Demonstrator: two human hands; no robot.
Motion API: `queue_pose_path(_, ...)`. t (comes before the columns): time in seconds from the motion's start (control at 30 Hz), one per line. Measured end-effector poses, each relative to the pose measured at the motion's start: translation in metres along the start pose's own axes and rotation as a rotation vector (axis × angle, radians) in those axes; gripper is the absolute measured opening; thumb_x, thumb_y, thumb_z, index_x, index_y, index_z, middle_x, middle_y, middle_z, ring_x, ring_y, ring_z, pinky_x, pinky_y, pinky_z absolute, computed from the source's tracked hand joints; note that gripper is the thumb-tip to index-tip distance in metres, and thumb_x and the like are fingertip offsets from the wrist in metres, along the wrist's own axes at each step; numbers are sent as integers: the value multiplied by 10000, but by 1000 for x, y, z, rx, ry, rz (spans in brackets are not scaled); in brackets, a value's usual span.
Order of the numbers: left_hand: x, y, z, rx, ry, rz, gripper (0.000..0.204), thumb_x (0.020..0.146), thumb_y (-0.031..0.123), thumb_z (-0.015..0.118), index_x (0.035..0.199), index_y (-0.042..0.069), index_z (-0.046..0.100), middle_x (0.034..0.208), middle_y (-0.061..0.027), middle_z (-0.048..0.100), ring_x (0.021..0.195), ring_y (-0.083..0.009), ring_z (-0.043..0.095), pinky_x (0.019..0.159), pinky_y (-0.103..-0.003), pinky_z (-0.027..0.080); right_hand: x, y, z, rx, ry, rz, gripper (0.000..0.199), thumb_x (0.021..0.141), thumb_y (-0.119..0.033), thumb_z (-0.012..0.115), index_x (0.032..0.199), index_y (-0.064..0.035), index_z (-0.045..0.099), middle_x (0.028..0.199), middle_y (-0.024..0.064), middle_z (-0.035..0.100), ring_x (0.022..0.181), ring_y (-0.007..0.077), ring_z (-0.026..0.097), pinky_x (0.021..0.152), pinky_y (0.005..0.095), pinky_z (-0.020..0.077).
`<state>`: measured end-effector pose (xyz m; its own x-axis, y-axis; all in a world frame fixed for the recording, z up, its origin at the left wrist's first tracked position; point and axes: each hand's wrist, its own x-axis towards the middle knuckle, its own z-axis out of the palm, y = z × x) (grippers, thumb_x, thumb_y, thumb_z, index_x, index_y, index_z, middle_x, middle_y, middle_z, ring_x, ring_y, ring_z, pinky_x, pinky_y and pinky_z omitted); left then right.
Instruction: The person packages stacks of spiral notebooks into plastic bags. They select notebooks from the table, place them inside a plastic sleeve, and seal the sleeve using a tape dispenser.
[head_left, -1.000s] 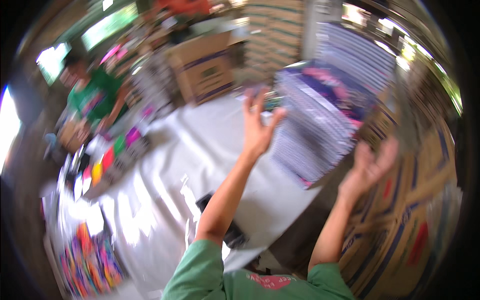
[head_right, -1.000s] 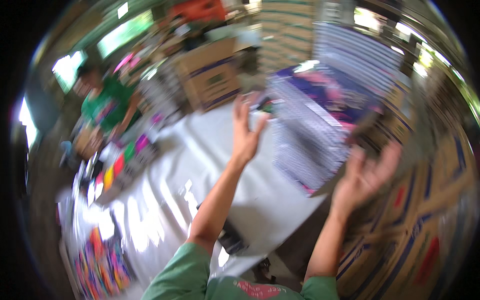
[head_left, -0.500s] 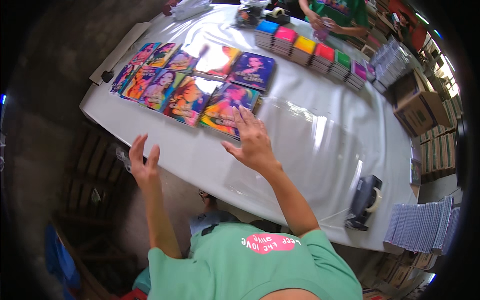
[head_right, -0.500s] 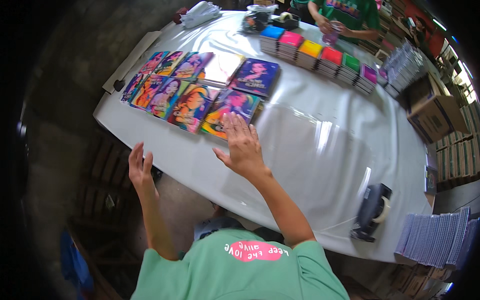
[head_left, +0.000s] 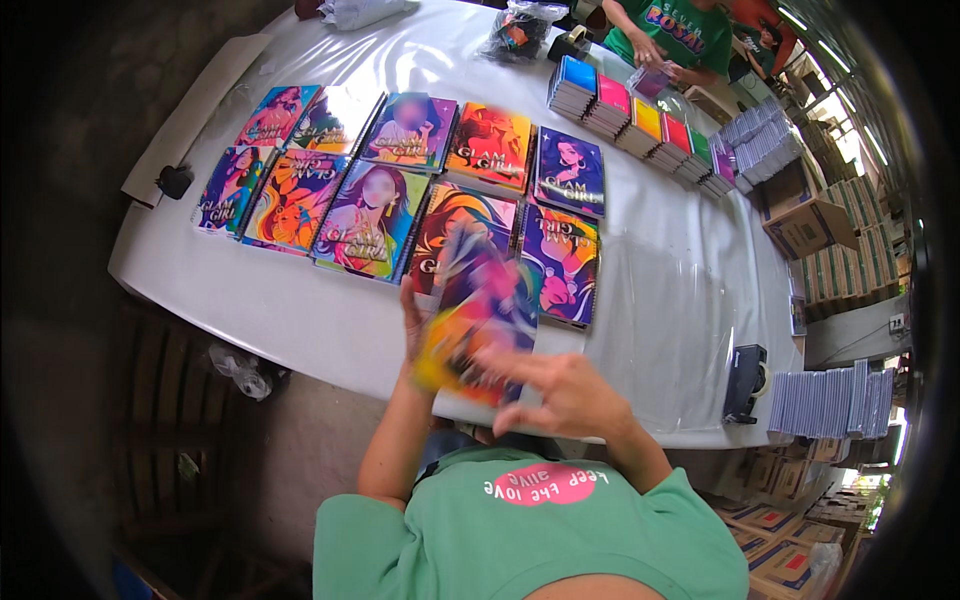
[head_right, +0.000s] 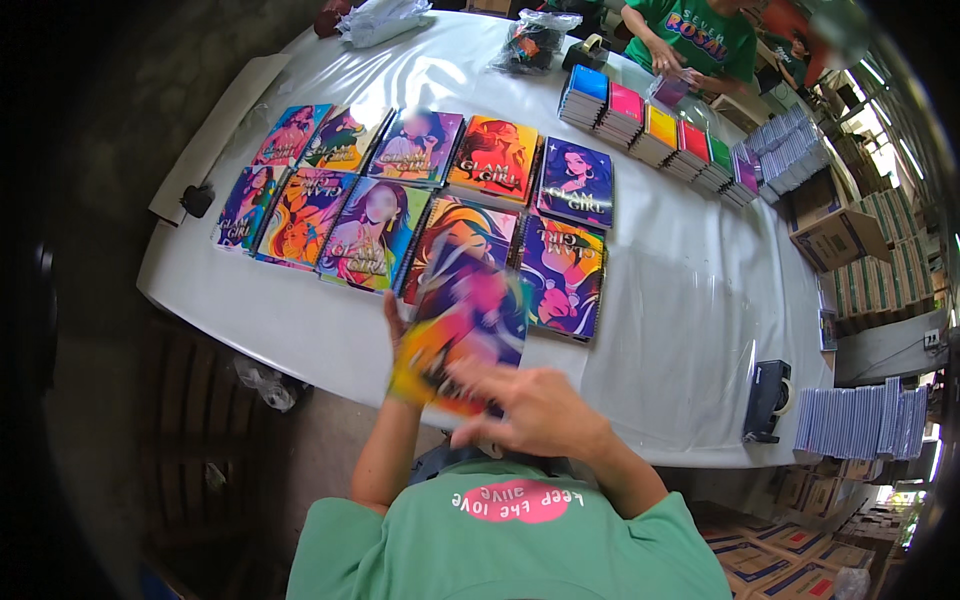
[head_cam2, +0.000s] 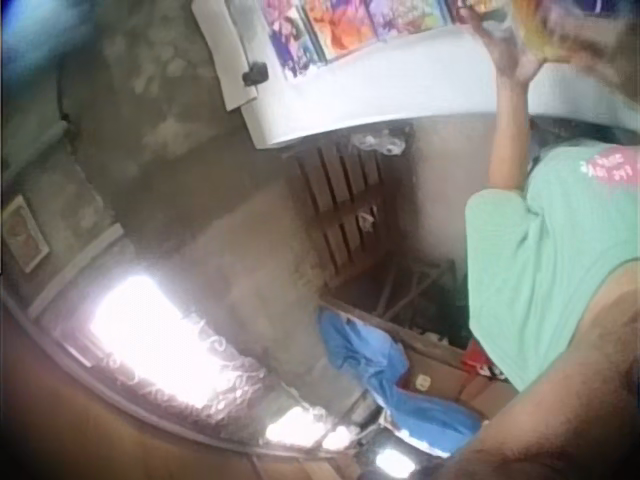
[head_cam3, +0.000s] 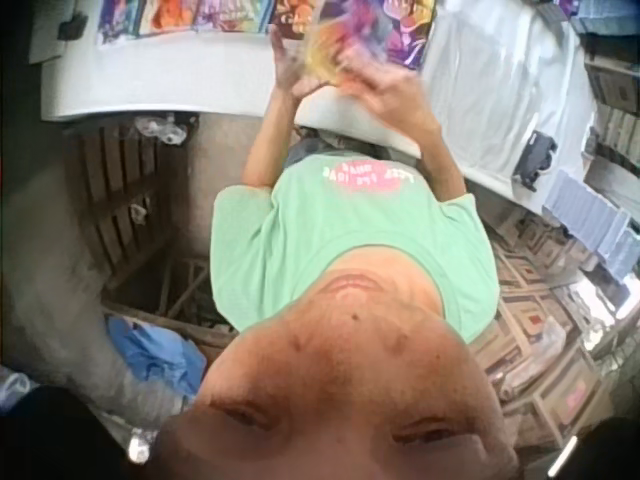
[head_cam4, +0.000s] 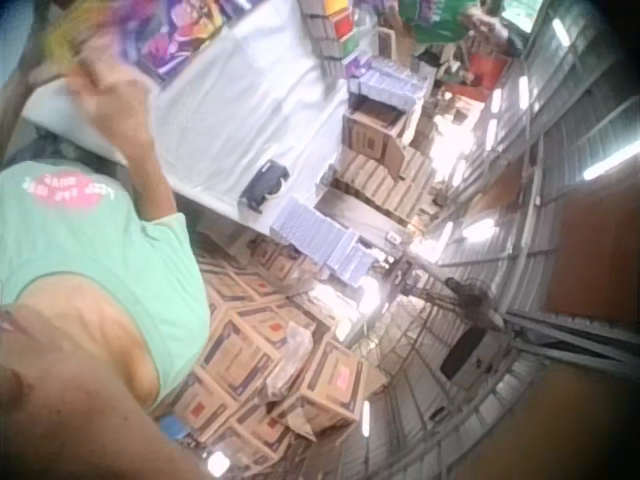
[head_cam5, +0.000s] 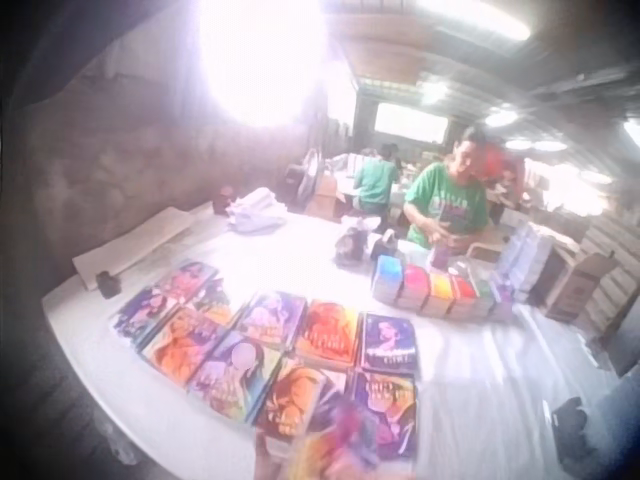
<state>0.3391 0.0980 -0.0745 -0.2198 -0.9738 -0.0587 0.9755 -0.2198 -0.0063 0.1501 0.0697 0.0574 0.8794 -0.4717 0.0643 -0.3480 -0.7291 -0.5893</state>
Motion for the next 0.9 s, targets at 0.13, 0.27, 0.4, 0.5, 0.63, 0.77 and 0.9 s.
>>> queue_pose_path(0.13, -56, 47, -15, 38, -36, 182, 669, 733, 308, 502, 1290, -53, 423, 1167, -198, 576, 984, -279, 616, 854, -399, 508, 64, 54, 32, 331, 620, 80, 393, 865, -177, 601, 1230, -48, 533, 1174, 176, 587, 1038, 304, 594, 862, 357, 472)
queue_pose_path(0.27, -121, 46, -14, 306, 200, 528, 638, 770, 345, 504, 1299, -3, 430, 1213, -145, 552, 1078, -263, 561, 941, -408, 440, 86, 118, 120, -283, 601, 191, 401, 857, -189, 590, 1226, -42, 533, 1194, 181, 575, 1083, 335, 566, 906, 400, 445)
queue_pose_path(0.4, -165, 28, -14, 195, 285, 654, 580, 734, 254, 528, 1230, -37, 455, 1101, -166, 592, 1006, -257, 590, 875, -396, 490, 67, 146, 146, -432, 484, 14, 384, 788, -85, 598, 1171, -50, 585, 1110, 149, 628, 1032, 331, 595, 878, 396, 464)
queue_pose_path(0.5, -171, 30, -43, 437, 409, 814, 420, 796, 294, 523, 1098, 3, 560, 1030, -122, 631, 931, -246, 619, 836, -395, 499, 65, 116, 83, 198, 547, 155, 303, 794, -10, 596, 1096, -34, 616, 1008, 134, 667, 950, 280, 640, 833, 366, 497)
queue_pose_path(0.63, -130, 26, -25, 188, 151, 721, 507, 920, 417, 461, 1166, -20, 540, 1079, -156, 619, 926, -275, 630, 845, -413, 500, 78, 79, 8, 1017, 642, -198, 190, 842, -24, 614, 1031, -21, 632, 994, 137, 669, 942, 244, 647, 862, 381, 501)
queue_pose_path(0.77, -102, 21, -12, -44, 39, 658, 579, 888, 437, 474, 1244, -19, 477, 1166, -175, 577, 1009, -290, 597, 888, -431, 477, 142, 81, -33, 1058, 79, -820, 172, 788, -73, 658, 952, -21, 666, 1008, 142, 666, 1004, 272, 616, 929, 409, 456)
queue_pose_path(0.9, -111, 31, -24, 127, 53, 671, 580, 848, 369, 529, 1268, -22, 444, 1191, -183, 559, 1038, -304, 581, 911, -436, 464, 213, 43, 17, 601, -407, -675, 297, 746, 0, 592, 1030, -39, 669, 1175, 125, 614, 1115, 297, 554, 998, 381, 396)
